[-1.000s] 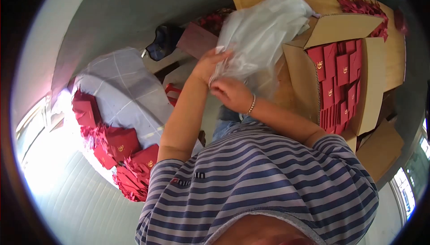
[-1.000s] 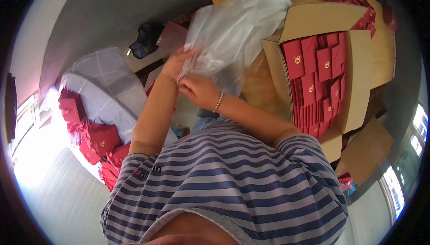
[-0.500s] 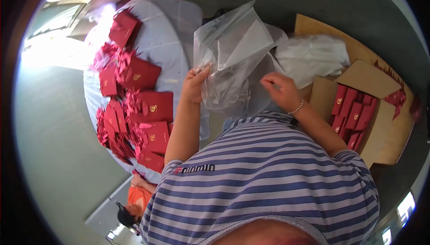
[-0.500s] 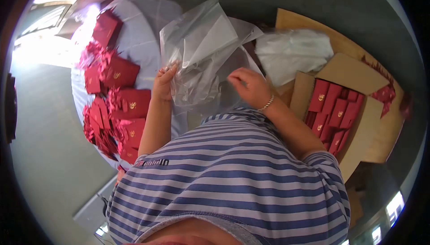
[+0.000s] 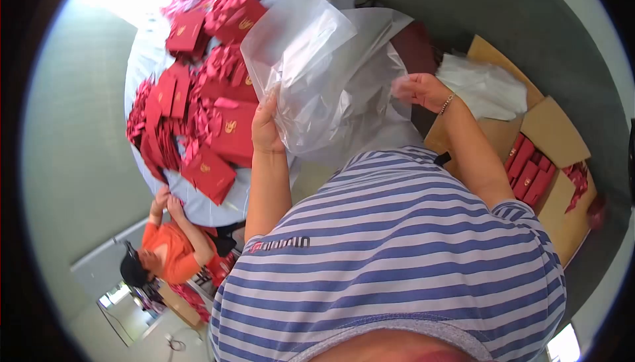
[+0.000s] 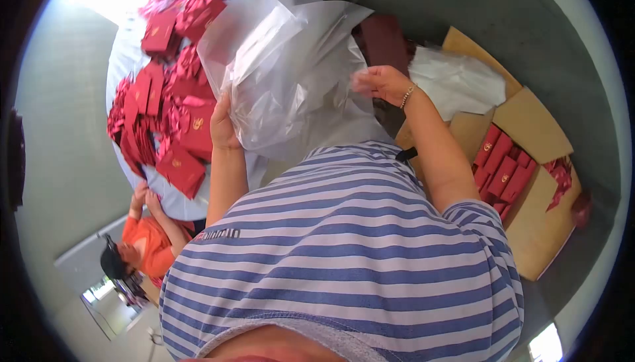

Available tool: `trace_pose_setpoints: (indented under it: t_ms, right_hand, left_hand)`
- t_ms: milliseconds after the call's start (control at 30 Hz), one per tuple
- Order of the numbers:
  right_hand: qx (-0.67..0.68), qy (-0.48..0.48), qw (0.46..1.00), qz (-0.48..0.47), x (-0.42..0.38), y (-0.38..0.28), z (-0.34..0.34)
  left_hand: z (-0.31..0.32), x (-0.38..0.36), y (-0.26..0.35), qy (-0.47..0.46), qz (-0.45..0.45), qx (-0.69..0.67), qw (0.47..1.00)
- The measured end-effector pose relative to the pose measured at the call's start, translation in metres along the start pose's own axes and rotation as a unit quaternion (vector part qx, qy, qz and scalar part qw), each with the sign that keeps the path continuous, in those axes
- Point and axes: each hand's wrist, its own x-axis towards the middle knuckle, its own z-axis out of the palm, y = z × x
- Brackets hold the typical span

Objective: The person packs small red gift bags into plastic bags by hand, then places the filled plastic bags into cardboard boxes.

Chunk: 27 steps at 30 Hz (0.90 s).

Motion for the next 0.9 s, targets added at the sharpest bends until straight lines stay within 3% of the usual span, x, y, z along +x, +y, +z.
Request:
trace_pose_setpoints:
  t_ms: [33,100,133,167,200,233,267,300,333,367,400,433,567,733,800,833,900]
  right_hand:
    - [-0.01,-0.012,1.0,0.004,0.004,0.008,0.007]
    - [-0.171,-0.022,0.985,-0.026,0.024,0.012,0.016]
    - [-0.158,0.023,0.987,-0.026,0.018,0.012,0.036]
    - [-0.143,-0.026,0.989,-0.014,0.026,0.021,0.034]
    - [-0.09,0.004,0.996,-0.011,0.029,0.022,0.047]
    - [-0.096,-0.033,0.995,0.016,0.009,-0.009,0.091]
    - [-0.223,-0.112,0.965,-0.08,0.03,0.005,0.069]
    - [-0.116,-0.111,0.987,0.012,0.025,-0.003,0.082]
    - [-0.227,-0.153,0.954,-0.122,0.043,0.007,0.071]
    - [-0.149,-0.17,0.974,-0.018,0.035,-0.011,0.09]
    - [-0.099,-0.136,0.985,0.029,0.038,-0.013,0.098]
    - [-0.108,-0.202,0.973,0.029,0.059,-0.011,0.101]
    - [-0.123,-0.229,0.964,0.063,0.091,-0.035,0.151]
    - [-0.134,-0.366,0.91,0.143,0.113,-0.057,0.196]
    - [-0.114,-0.422,0.887,0.146,0.119,-0.065,0.204]
    - [-0.166,-0.387,0.898,0.128,0.119,-0.069,0.206]
    - [-0.174,-0.425,0.877,0.143,0.132,-0.074,0.203]
  left_hand:
    - [-0.005,-0.014,0.005,0.006,0.014,-0.005,1.0]
    - [-0.013,-0.043,0.017,0.036,0.043,0.008,0.998]
    - [-0.018,-0.057,0.023,0.055,0.068,-0.006,0.996]
    - [-0.024,-0.072,0.029,0.05,0.082,-0.001,0.995]
    - [-0.027,-0.085,0.03,0.052,0.105,0.003,0.993]
    - [-0.042,-0.117,0.039,0.083,0.17,-0.019,0.982]
    - [-0.053,-0.129,0.031,0.091,0.175,-0.035,0.98]
    - [-0.057,-0.144,0.028,0.13,0.205,-0.04,0.969]
    - [-0.06,-0.161,0.025,0.17,0.23,-0.05,0.957]
    - [-0.064,-0.176,0.021,0.178,0.253,-0.066,0.949]
    - [-0.067,-0.192,0.014,0.185,0.267,-0.085,0.942]
    - [-0.078,-0.203,0.01,0.214,0.313,-0.101,0.92]
    - [-0.081,-0.243,-0.017,0.318,0.388,-0.146,0.853]
    - [-0.088,-0.276,-0.073,0.443,0.454,-0.2,0.747]
    - [-0.084,-0.274,-0.096,0.483,0.465,-0.227,0.707]
    - [-0.082,-0.27,-0.109,0.513,0.459,-0.246,0.682]
    - [-0.088,-0.259,-0.137,0.545,0.458,-0.245,0.658]
